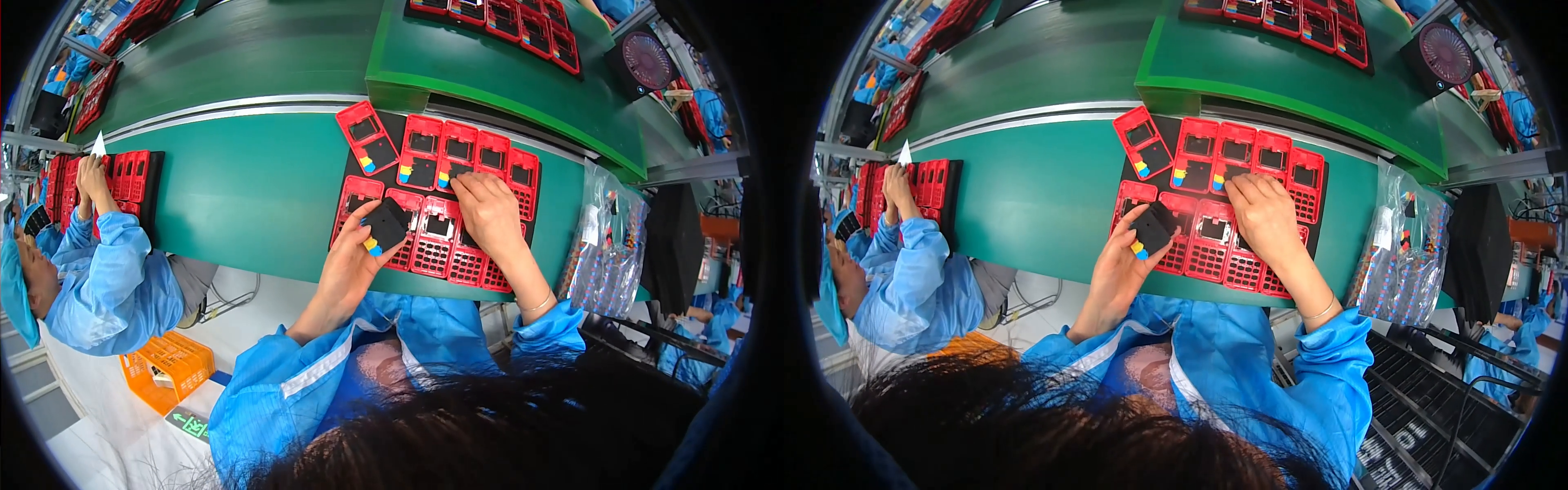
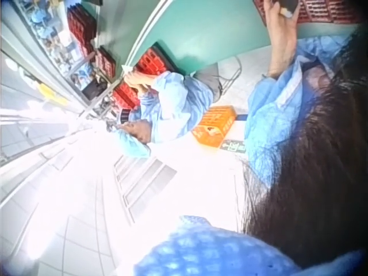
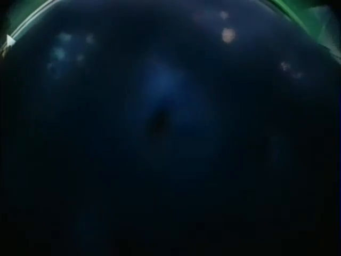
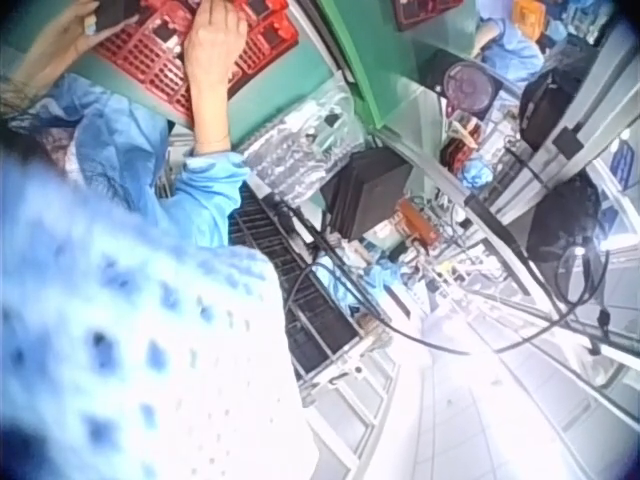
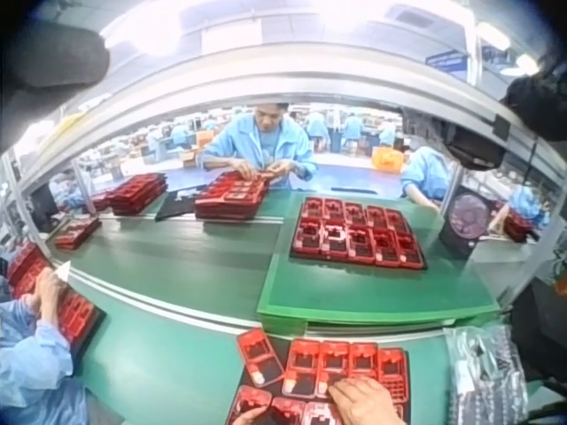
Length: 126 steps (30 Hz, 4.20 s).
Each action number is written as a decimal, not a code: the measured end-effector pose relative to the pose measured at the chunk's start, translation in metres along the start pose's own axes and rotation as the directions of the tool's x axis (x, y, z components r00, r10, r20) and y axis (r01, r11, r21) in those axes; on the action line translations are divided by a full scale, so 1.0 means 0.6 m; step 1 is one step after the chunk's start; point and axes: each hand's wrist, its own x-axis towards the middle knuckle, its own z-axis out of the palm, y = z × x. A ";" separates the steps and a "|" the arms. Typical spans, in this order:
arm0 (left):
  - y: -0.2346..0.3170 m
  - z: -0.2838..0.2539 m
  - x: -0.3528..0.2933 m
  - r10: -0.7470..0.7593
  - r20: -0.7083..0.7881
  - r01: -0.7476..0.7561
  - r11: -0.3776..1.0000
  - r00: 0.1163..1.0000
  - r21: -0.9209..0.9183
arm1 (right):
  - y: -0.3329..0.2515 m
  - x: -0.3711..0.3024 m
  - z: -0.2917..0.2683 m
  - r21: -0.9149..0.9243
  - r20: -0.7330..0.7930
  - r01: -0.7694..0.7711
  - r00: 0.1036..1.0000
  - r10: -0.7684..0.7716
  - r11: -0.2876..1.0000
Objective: The person assembles electronic keypad modules into red plastic frames by hand on a factory assembly line.
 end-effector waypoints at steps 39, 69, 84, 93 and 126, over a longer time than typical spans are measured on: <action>-0.030 0.028 0.013 -0.077 0.168 0.067 0.995 0.983 0.069 | -0.123 -0.010 -0.075 0.338 -0.112 0.071 0.993 -0.034 0.939; -0.044 0.034 0.031 -0.142 0.159 0.139 0.990 0.977 0.028 | -0.090 -0.045 -0.095 0.686 -0.259 -0.059 0.911 0.320 0.725; -0.046 0.033 0.027 -0.141 0.121 0.131 0.988 0.983 0.084 | 0.066 -0.059 -0.005 0.285 -0.186 -0.425 0.855 0.484 0.859; -0.047 0.039 0.024 -0.163 0.128 0.156 0.986 0.978 0.062 | 0.061 -0.054 -0.024 0.107 -0.175 -0.248 0.949 0.263 0.963; -0.062 0.050 0.029 -0.178 0.174 0.158 0.980 0.969 0.119 | -0.073 -0.022 -0.113 0.350 0.063 0.031 0.996 -0.056 0.936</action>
